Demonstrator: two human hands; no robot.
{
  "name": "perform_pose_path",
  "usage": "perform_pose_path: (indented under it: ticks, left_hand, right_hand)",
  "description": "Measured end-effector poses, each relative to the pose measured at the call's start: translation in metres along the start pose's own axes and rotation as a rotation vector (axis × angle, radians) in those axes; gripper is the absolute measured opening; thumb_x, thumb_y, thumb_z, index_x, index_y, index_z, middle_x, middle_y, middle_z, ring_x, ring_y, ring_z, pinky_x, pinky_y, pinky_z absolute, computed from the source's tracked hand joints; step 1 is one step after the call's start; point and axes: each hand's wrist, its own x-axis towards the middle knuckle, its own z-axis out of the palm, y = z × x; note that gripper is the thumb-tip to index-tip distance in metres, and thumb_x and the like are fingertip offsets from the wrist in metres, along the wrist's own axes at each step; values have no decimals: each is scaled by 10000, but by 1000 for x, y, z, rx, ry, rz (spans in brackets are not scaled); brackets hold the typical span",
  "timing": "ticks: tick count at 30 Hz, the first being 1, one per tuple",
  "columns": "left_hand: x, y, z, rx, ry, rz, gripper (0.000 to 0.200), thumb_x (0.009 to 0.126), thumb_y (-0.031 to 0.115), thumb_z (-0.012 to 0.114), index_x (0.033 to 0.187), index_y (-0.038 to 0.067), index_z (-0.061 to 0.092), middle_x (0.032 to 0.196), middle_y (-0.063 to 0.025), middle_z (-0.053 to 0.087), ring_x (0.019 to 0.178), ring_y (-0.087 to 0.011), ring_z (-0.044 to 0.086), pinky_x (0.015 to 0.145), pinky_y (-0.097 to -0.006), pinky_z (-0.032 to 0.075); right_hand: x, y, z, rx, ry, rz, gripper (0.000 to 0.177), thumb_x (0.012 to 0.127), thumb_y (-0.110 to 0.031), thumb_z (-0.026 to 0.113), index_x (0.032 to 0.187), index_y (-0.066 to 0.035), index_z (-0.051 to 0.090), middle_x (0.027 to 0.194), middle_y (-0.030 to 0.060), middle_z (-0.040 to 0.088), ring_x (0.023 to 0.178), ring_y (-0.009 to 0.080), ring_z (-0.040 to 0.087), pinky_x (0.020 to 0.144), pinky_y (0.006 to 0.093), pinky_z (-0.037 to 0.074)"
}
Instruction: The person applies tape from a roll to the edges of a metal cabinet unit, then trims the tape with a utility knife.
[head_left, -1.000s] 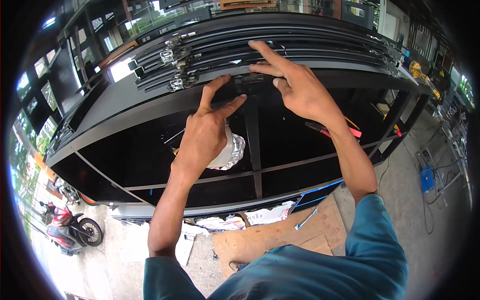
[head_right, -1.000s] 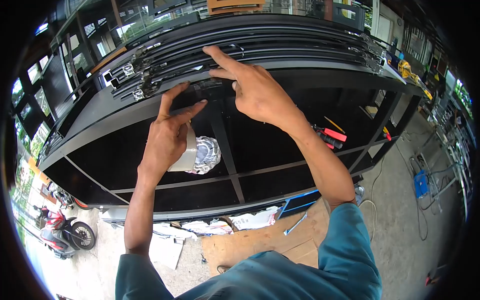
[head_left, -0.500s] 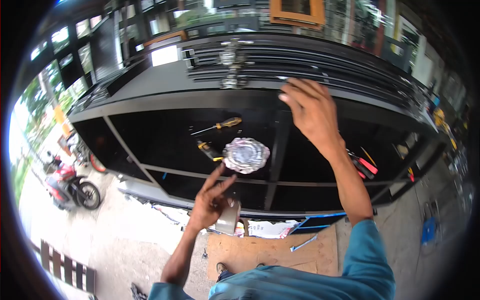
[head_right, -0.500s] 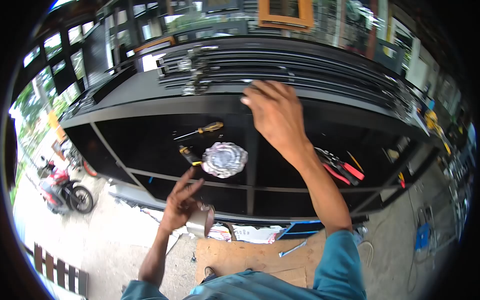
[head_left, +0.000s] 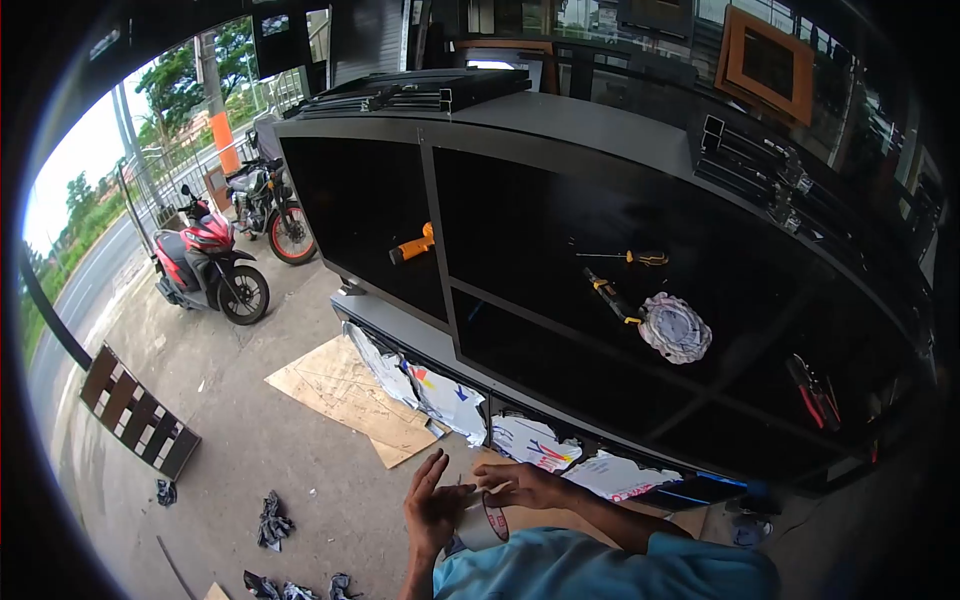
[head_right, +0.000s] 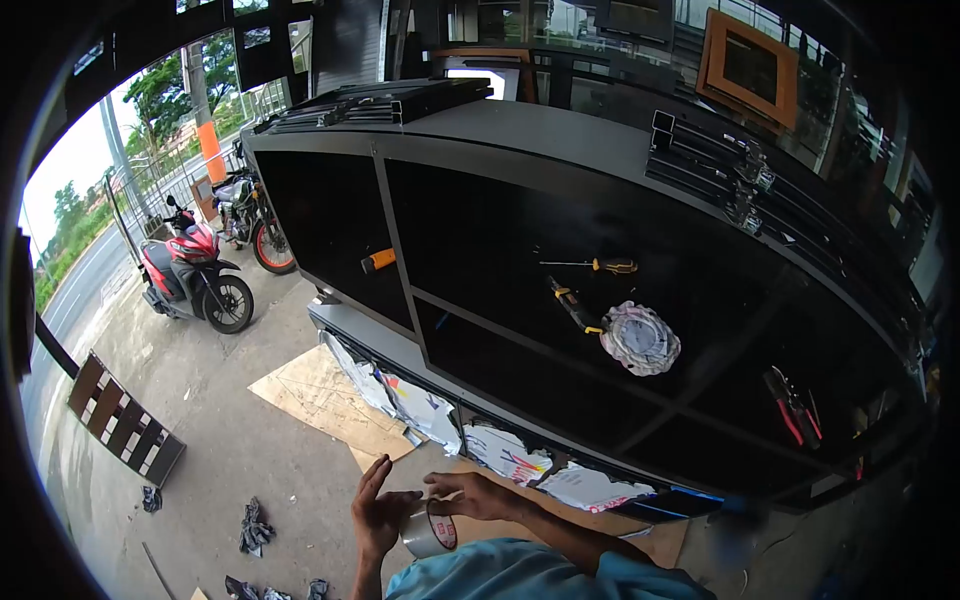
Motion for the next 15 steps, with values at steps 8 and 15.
perform_pose_path:
  ticks: [8, 15]
  left_hand:
    - [35, -16, -120, 99, -216, -229, 651, 731, -118, 695, 1330, 61, 515, 1397, -158, 454, 909, -229, 688, 736, -307, 588]
    - [83, -29, -149, 241, -468, -190, 712, 724, -103, 680, 1372, 121, 487, 1458, -163, 392, 1025, -239, 654, 747, -302, 578]
  right_hand:
    - [100, -12, 85, 427, -58, 353, 399, 910, -170, 644, 1265, -14, 548, 1132, 71, 633, 1078, 161, 582, 950, 300, 460]
    - [140, -3, 95, 370, 176, 414, 285, 843, -151, 712, 1092, -25, 658, 1024, 86, 679, 942, 160, 651, 856, 294, 527]
